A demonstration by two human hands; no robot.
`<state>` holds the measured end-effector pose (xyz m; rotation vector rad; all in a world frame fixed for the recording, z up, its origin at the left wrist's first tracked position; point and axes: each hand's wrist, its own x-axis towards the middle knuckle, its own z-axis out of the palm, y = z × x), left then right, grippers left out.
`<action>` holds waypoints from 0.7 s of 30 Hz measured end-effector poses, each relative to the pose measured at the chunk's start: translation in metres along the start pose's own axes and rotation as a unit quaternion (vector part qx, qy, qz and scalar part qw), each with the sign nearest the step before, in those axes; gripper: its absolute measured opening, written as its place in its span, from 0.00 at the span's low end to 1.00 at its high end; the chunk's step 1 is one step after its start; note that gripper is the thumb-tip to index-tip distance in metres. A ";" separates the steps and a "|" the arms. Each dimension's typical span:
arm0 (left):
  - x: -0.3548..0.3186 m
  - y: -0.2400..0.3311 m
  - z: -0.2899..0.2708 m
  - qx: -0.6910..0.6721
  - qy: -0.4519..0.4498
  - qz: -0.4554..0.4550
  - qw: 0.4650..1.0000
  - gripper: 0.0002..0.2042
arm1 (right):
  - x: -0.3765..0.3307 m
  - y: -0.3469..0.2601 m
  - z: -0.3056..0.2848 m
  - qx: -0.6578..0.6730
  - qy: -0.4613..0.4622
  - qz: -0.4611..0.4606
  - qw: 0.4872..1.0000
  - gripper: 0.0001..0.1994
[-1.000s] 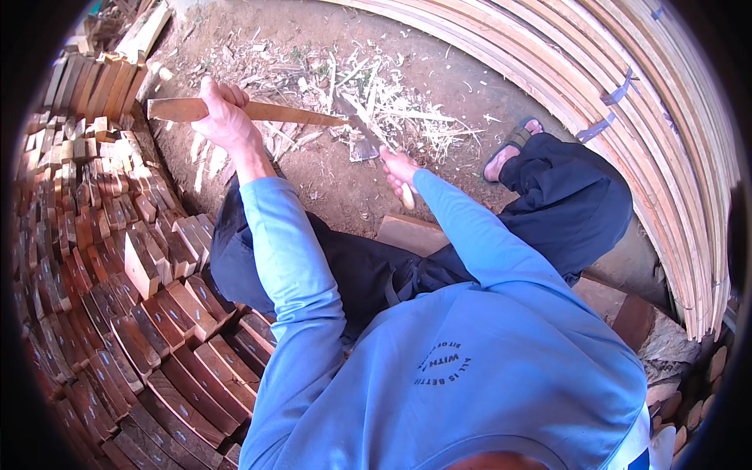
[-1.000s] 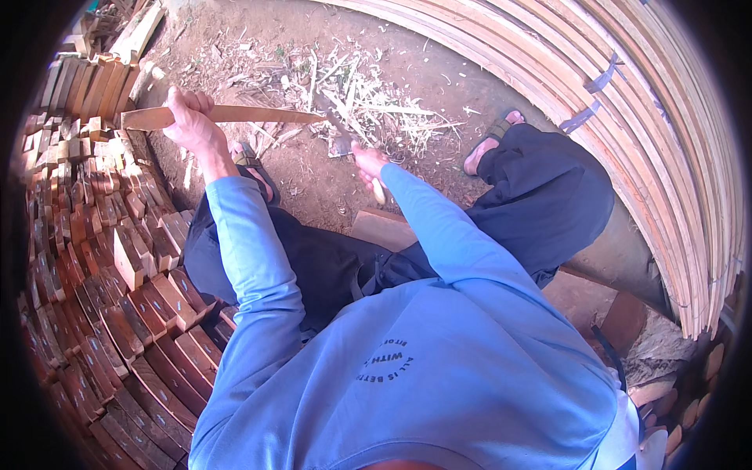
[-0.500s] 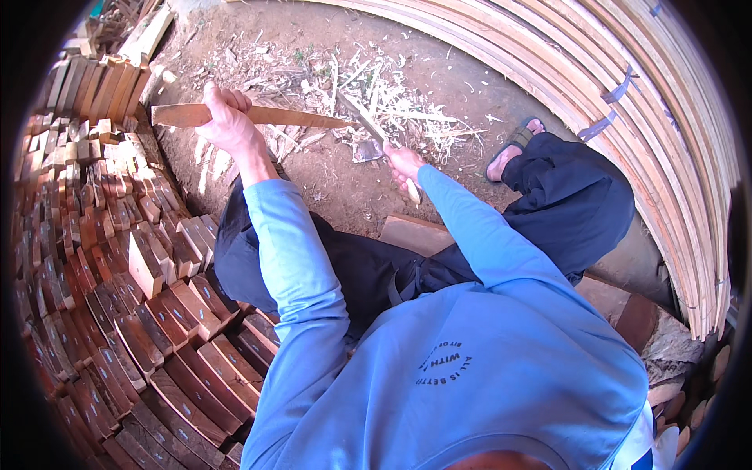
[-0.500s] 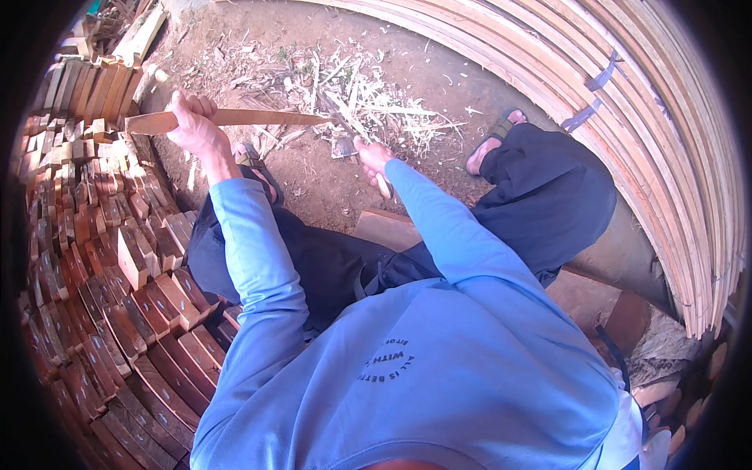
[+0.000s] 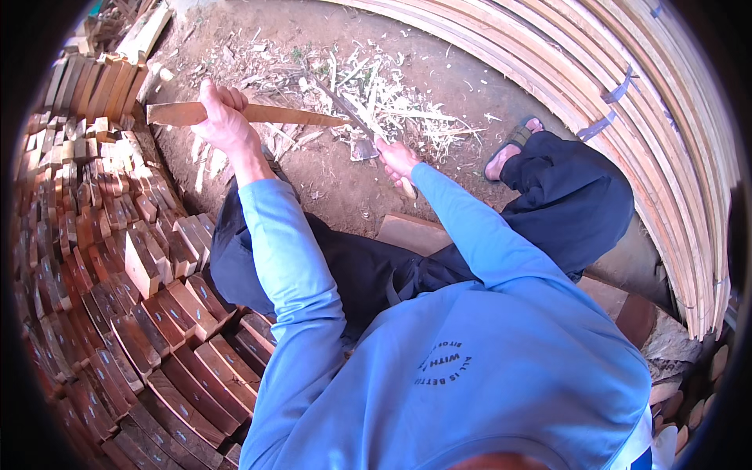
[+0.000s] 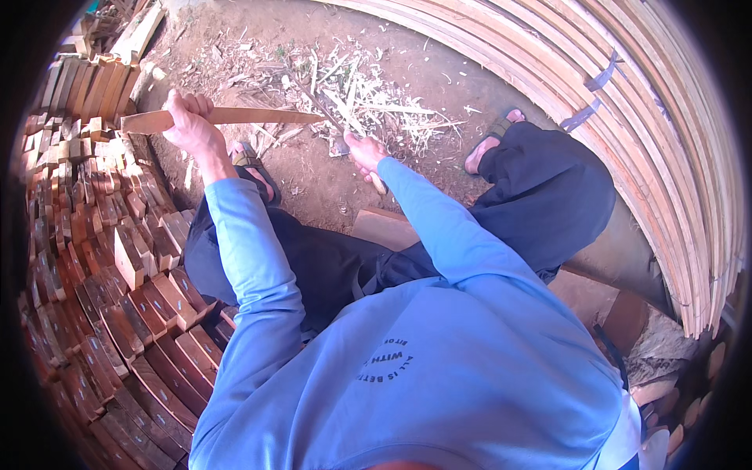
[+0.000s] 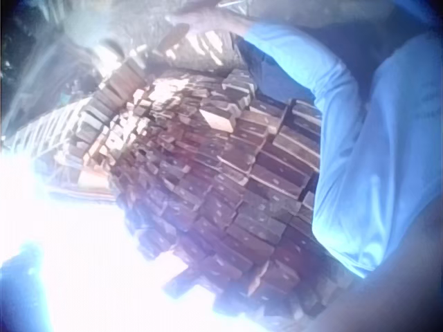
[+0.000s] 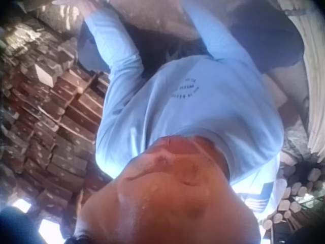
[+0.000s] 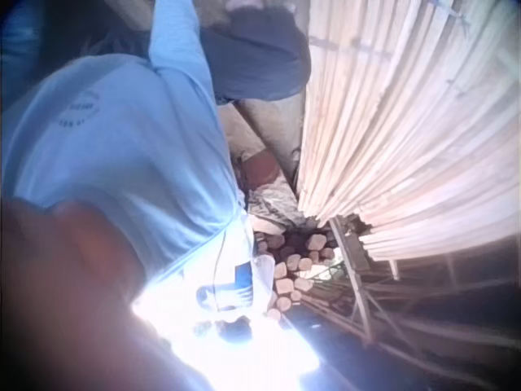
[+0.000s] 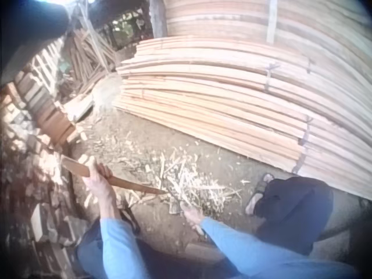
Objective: The person shaves a long piece of wood using a large blade, removing thin strips while holding the wood steady by hand.
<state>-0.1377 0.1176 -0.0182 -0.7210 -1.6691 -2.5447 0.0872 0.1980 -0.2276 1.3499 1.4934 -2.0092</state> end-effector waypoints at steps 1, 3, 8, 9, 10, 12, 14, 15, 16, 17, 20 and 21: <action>0.001 0.000 -0.002 -0.002 -0.005 0.000 1.000 0.20 | 0.000 0.001 0.001 0.009 0.001 -0.009 1.000 0.33; 0.000 -0.002 -0.005 -0.005 -0.004 -0.005 1.000 0.19 | -0.003 0.009 0.010 -0.014 0.009 0.051 0.999 0.30; 0.001 0.001 -0.006 0.004 0.014 -0.011 1.000 0.18 | 0.005 -0.003 -0.012 -0.045 0.000 0.013 0.999 0.30; 0.002 0.001 -0.005 0.000 0.006 -0.008 1.000 0.18 | 0.006 -0.005 -0.014 -0.032 0.005 -0.004 0.999 0.29; 0.002 0.001 -0.005 -0.001 0.000 -0.005 1.000 0.18 | 0.005 -0.009 -0.014 0.000 0.006 -0.020 1.000 0.30; 0.000 -0.002 -0.004 -0.007 -0.001 -0.004 1.000 0.18 | 0.004 -0.015 -0.012 0.063 0.008 -0.051 0.997 0.32; 0.002 -0.002 -0.001 -0.003 -0.003 -0.003 1.000 0.19 | -0.001 -0.008 -0.002 0.062 0.015 -0.016 0.998 0.32; 0.002 -0.001 0.000 0.005 -0.001 -0.006 1.000 0.19 | -0.002 0.000 0.004 0.010 0.036 0.009 0.999 0.32; 0.002 -0.001 0.001 0.014 0.000 -0.008 1.000 0.19 | 0.000 0.006 0.008 -0.041 0.057 0.034 0.997 0.31; 0.003 0.000 0.000 0.011 0.003 -0.009 1.000 0.19 | 0.002 0.011 0.006 -0.099 -0.005 0.073 0.992 0.32; 0.000 0.003 0.000 0.006 0.006 -0.008 1.000 0.20 | 0.005 0.008 -0.002 -0.104 0.019 0.027 0.994 0.34; 0.001 0.002 0.002 0.003 -0.001 -0.003 1.000 0.20 | 0.013 -0.001 -0.004 -0.110 0.022 0.011 0.994 0.35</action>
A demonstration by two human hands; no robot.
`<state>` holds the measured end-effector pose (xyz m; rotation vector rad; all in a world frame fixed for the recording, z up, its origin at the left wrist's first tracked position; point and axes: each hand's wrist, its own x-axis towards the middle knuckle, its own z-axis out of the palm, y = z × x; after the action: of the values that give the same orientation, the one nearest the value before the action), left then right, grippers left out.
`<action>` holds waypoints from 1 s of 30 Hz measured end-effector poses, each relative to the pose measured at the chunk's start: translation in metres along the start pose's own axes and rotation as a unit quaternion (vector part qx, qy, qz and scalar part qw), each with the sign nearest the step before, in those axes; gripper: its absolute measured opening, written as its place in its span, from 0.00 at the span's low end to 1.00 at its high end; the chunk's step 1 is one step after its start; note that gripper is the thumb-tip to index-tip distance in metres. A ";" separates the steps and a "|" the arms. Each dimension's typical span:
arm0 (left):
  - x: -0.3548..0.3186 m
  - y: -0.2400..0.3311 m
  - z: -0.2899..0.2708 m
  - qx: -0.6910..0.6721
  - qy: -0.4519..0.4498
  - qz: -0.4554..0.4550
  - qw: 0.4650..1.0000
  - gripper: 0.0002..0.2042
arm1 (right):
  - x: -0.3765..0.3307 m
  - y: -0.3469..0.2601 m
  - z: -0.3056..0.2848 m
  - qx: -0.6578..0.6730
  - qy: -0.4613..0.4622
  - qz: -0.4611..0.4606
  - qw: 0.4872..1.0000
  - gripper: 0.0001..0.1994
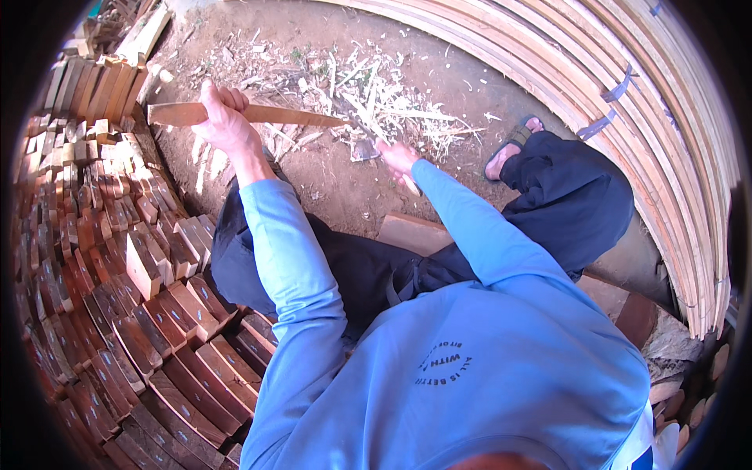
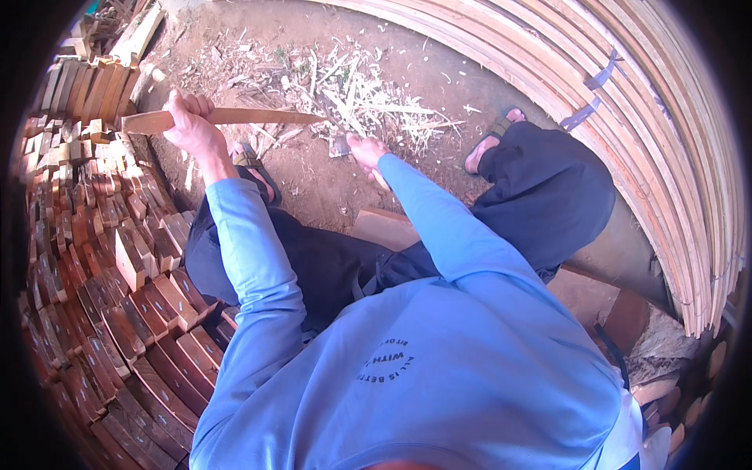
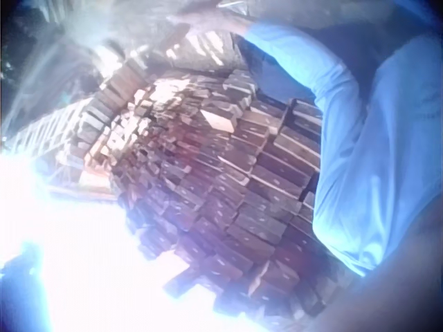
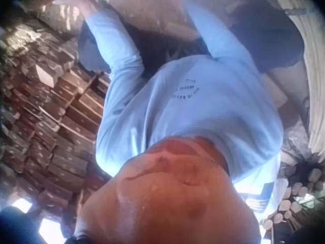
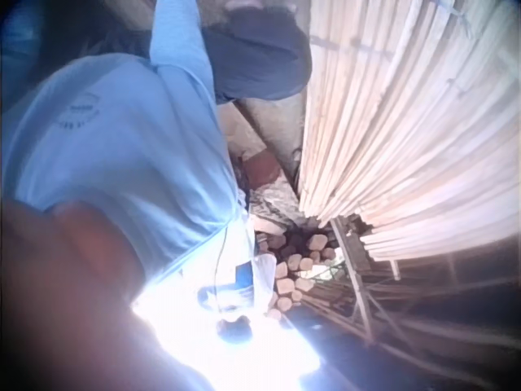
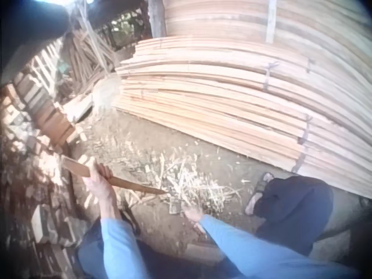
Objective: The person shaves a long piece of wood using a large blade, removing thin strips while holding the wood steady by hand.
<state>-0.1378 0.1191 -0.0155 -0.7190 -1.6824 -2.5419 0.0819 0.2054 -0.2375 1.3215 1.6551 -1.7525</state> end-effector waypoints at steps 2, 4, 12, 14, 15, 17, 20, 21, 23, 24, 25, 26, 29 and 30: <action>-0.001 -0.002 -0.001 -0.002 -0.001 0.004 1.000 0.20 | 0.003 -0.002 0.004 0.067 0.004 -0.029 0.997 0.35; -0.002 -0.003 0.000 -0.014 -0.001 0.000 1.000 0.19 | 0.001 -0.002 0.005 0.125 -0.001 -0.056 0.991 0.35; -0.002 -0.002 -0.004 -0.013 0.000 -0.001 1.000 0.19 | -0.005 -0.013 -0.002 0.031 0.005 0.000 1.000 0.33; -0.002 -0.004 -0.002 -0.017 -0.008 0.002 1.000 0.19 | -0.008 -0.019 -0.008 0.093 0.002 -0.046 0.995 0.33; -0.003 -0.005 -0.002 -0.018 -0.011 0.003 1.000 0.19 | -0.007 -0.017 -0.006 0.133 -0.003 -0.059 0.989 0.33; -0.003 -0.004 0.001 -0.016 -0.018 -0.003 1.000 0.19 | -0.002 -0.002 0.006 0.203 -0.012 -0.055 0.978 0.33; -0.003 0.000 0.006 -0.003 0.001 -0.003 1.000 0.20 | -0.001 0.027 0.019 0.148 -0.030 0.018 0.988 0.31; -0.004 0.001 0.008 0.001 0.011 -0.002 1.000 0.20 | 0.001 0.032 0.018 0.103 -0.035 0.054 0.993 0.31; -0.006 0.001 0.001 0.005 0.016 -0.001 1.000 0.20 | -0.006 0.018 0.003 0.144 -0.029 0.034 0.989 0.29; -0.002 0.000 -0.001 0.000 0.008 0.000 1.000 0.20 | -0.007 0.011 0.001 0.152 -0.012 0.009 0.988 0.29; -0.003 -0.002 -0.004 -0.003 0.001 0.000 1.000 0.20 | -0.013 0.003 0.001 0.158 0.004 -0.014 0.987 0.29; -0.001 -0.002 -0.003 0.006 -0.016 0.008 1.000 0.21 | -0.014 0.000 0.000 0.185 0.001 -0.022 0.982 0.28; -0.003 -0.003 -0.003 -0.021 -0.021 0.001 1.000 0.21 | -0.010 0.002 0.005 0.225 0.004 -0.038 0.974 0.28; -0.003 -0.002 -0.003 -0.019 -0.017 -0.001 1.000 0.21 | -0.006 0.016 0.014 0.209 0.012 -0.038 0.977 0.28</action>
<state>-0.1366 0.1168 -0.0194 -0.7680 -1.6492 -2.5841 0.0919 0.1871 -0.2436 1.4714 1.4098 -2.2264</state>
